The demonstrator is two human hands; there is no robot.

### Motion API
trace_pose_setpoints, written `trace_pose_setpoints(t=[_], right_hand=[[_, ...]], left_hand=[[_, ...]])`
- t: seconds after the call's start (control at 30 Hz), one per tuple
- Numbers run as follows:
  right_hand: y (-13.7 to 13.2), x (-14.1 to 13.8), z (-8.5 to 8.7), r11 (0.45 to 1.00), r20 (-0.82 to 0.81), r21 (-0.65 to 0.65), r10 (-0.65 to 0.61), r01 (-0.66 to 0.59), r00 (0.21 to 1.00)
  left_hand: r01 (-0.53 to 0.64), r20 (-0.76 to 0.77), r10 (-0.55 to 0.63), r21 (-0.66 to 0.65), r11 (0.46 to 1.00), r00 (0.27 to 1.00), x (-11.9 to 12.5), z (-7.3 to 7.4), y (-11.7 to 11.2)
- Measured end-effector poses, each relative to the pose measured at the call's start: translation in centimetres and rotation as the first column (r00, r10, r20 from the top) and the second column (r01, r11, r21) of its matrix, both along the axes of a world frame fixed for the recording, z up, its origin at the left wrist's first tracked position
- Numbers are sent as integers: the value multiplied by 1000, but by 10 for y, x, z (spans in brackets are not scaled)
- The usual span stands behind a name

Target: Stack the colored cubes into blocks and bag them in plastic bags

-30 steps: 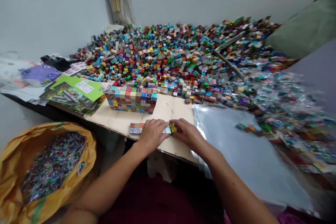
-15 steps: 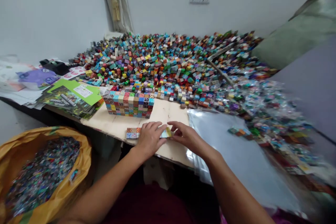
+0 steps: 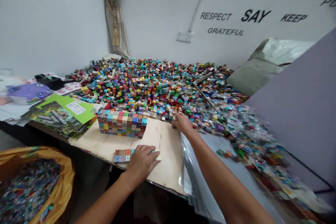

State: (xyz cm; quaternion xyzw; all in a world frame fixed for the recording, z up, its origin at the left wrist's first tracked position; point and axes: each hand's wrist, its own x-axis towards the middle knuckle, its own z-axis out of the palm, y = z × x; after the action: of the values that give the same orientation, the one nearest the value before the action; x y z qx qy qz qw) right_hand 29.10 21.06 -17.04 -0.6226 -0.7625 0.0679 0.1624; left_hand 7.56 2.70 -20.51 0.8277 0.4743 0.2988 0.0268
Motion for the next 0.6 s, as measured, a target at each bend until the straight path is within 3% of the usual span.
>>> trace_pose_setpoints(t=[0.17, 0.3, 0.43, 0.5, 0.6], right_hand=[[-11, -12, -4, 983, -18, -62, 174, -174, 985], [-55, -15, -11, 938, -110, -135, 305, -318, 946], [-99, -8, -7, 864, -352, -197, 379, -464, 856], [-101, -4, 1, 882, -366, -180, 350, -435, 862], [-75, -2, 13, 979, -111, -87, 172, -182, 979]], left_hand=[[-1, -11, 0, -27, 1000, 1000, 0, 4, -1], [0, -19, -1, -47, 999, 1000, -1, 6, -1], [9, -29, -11, -54, 999, 1000, -2, 5, -1], [15, -34, -17, -59, 998, 999, -2, 5, -1], [12, -32, -14, -55, 998, 999, -2, 7, -1]])
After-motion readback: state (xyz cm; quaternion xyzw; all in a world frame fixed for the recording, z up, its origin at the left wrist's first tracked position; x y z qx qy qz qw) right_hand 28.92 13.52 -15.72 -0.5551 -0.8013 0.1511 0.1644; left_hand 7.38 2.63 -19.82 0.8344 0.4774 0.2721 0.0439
